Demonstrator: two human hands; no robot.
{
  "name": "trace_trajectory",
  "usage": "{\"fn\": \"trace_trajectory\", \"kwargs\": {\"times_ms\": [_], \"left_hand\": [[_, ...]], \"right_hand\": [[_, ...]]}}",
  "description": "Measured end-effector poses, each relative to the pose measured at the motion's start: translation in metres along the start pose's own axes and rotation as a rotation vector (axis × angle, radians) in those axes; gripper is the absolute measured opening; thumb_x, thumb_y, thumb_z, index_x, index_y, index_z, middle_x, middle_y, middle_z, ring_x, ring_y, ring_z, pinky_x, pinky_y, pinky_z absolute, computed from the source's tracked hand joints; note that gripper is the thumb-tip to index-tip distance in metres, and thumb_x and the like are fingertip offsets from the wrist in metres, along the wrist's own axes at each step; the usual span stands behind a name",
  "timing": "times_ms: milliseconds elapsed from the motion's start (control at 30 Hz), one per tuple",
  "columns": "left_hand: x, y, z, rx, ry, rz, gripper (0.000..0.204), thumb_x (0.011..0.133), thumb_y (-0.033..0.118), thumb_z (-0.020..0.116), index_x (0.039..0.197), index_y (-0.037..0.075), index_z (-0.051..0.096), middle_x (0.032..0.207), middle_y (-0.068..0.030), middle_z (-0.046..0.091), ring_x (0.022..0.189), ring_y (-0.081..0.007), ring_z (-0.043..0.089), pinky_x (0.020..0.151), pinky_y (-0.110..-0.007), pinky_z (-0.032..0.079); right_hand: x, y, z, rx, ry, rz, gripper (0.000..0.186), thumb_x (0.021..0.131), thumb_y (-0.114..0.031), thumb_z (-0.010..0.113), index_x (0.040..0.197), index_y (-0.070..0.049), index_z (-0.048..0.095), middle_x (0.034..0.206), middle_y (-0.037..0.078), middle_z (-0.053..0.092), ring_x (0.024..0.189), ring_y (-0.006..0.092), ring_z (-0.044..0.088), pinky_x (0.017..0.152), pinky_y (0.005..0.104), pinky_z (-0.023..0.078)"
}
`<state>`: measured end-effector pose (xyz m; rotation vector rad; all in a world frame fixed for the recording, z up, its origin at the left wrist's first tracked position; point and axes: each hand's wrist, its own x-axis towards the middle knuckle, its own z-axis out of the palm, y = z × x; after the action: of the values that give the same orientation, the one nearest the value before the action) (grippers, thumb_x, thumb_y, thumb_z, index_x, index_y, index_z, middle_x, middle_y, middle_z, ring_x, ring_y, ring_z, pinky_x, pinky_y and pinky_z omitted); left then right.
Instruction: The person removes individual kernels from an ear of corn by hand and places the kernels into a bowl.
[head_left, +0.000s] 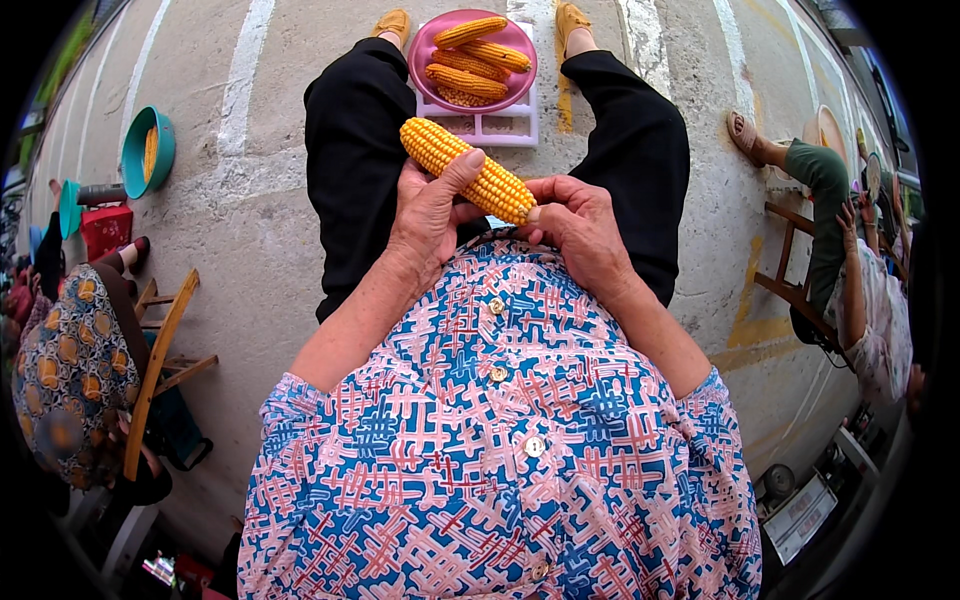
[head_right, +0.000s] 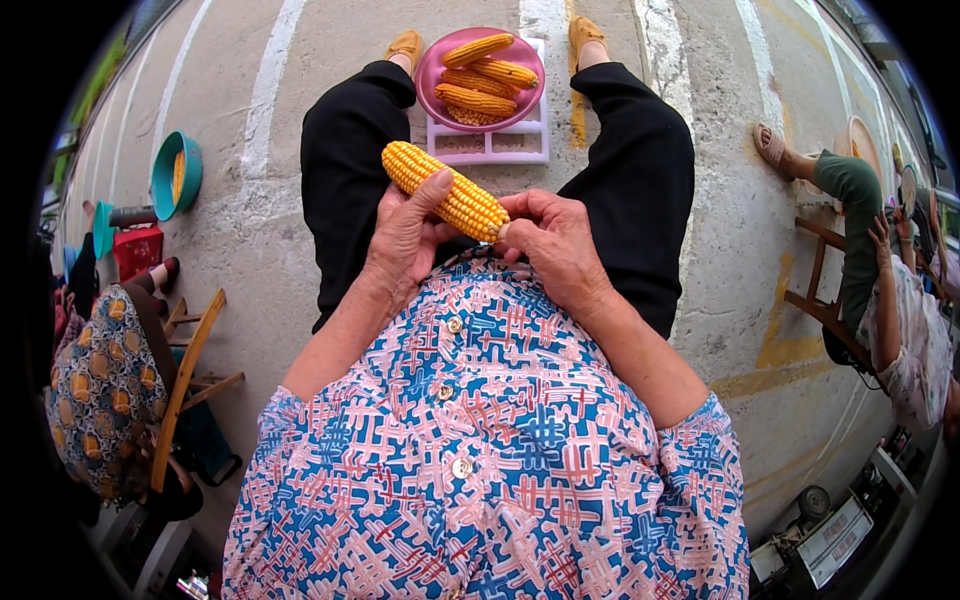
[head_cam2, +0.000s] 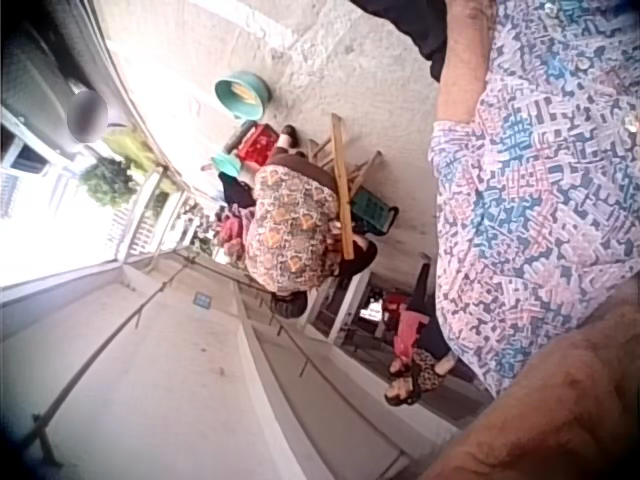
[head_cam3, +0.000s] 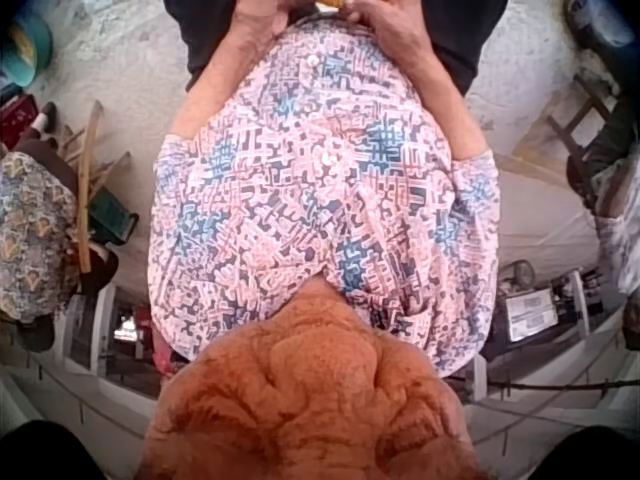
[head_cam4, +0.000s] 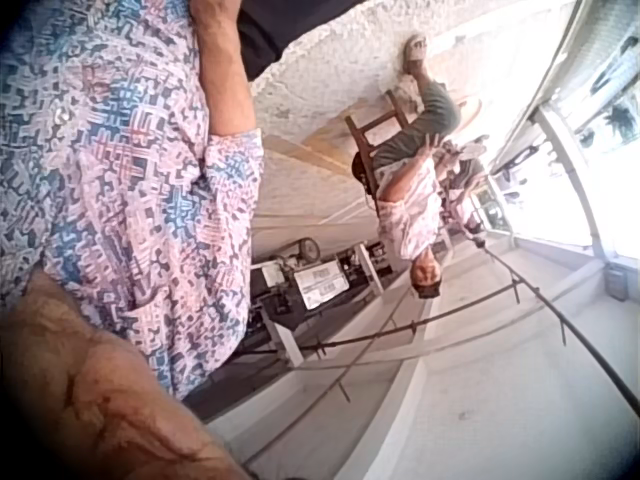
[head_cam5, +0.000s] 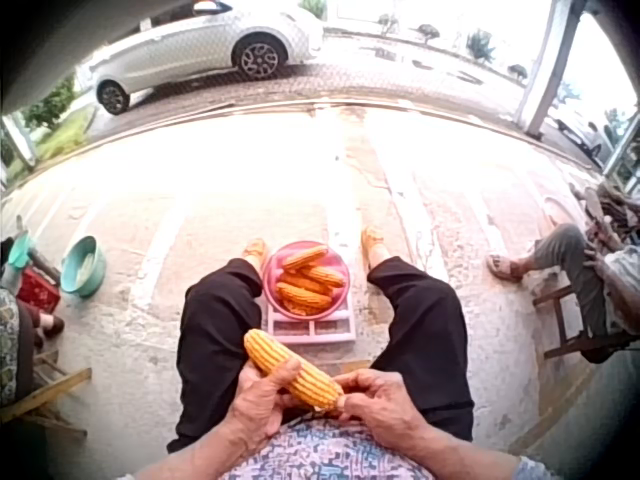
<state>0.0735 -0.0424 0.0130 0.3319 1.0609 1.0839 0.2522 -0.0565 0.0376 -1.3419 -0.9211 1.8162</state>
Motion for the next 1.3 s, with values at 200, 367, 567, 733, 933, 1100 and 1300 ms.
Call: {"fn": "trace_trajectory", "kwargs": {"times_ms": [200,367,567,733,933,1100,1300], "left_hand": [[0.001,-0.001,0.000,-0.011,-0.013,0.012,0.046,0.084,0.020,0.072,0.117,0.006,0.043,0.105,-0.0071,0.055,0.095,-0.0179,0.061,0.073,-0.034,0.059],[0.001,0.000,-0.001,-0.008,-0.012,0.001,0.048,0.084,0.023,0.072,0.117,0.005,0.042,0.105,-0.0077,0.055,0.095,-0.0184,0.061,0.074,-0.034,0.059],[0.000,0.003,0.000,-0.011,0.007,-0.010,0.050,0.084,0.026,0.072,0.117,0.004,0.042,0.105,-0.0091,0.055,0.096,-0.0191,0.061,0.076,-0.035,0.059],[0.001,0.003,-0.001,-0.010,-0.016,-0.007,0.050,0.084,0.024,0.072,0.118,0.004,0.041,0.105,-0.0091,0.055,0.096,-0.0194,0.061,0.077,-0.035,0.059],[0.002,0.001,-0.001,-0.026,-0.001,0.008,0.050,0.083,0.021,0.073,0.118,0.004,0.042,0.105,-0.0089,0.055,0.095,-0.0192,0.061,0.075,-0.035,0.059],[0.003,-0.001,-0.001,-0.019,0.009,0.019,0.049,0.083,0.019,0.073,0.118,0.005,0.041,0.105,-0.0088,0.054,0.095,-0.0194,0.061,0.074,-0.035,0.059],[0.002,-0.002,0.001,0.035,0.020,0.044,0.050,0.082,0.018,0.074,0.117,0.005,0.041,0.106,-0.0088,0.054,0.096,-0.0197,0.062,0.074,-0.034,0.059]], "right_hand": [[0.001,0.006,-0.004,0.005,0.012,-0.005,0.031,0.076,0.003,0.047,0.104,0.007,0.062,0.083,0.007,0.065,0.062,0.0057,0.054,0.060,0.0179,0.046],[0.003,0.011,-0.008,0.171,-0.017,0.071,0.035,0.076,0.005,0.045,0.108,0.007,0.060,0.083,0.008,0.065,0.064,0.0066,0.055,0.060,0.0177,0.046],[-0.003,-0.006,-0.002,0.261,-0.019,0.131,0.031,0.082,0.002,0.056,0.112,0.008,0.059,0.092,0.010,0.064,0.066,0.0069,0.056,0.061,0.0171,0.048],[0.000,0.001,-0.005,0.224,-0.027,0.120,0.032,0.082,-0.004,0.067,0.112,0.007,0.059,0.095,0.010,0.064,0.067,0.0063,0.056,0.061,0.0164,0.049],[0.001,0.001,-0.003,0.208,-0.026,0.102,0.032,0.081,-0.005,0.068,0.110,0.007,0.061,0.094,0.009,0.064,0.067,0.0056,0.055,0.061,0.0165,0.048],[0.002,0.003,-0.003,0.157,-0.019,0.083,0.031,0.080,-0.006,0.067,0.108,0.007,0.061,0.092,0.007,0.064,0.066,0.0053,0.054,0.061,0.0169,0.046],[0.005,0.006,-0.001,-0.003,-0.010,0.031,0.029,0.078,-0.005,0.058,0.104,0.006,0.062,0.085,0.004,0.063,0.066,0.0048,0.052,0.062,0.0176,0.044]]}}
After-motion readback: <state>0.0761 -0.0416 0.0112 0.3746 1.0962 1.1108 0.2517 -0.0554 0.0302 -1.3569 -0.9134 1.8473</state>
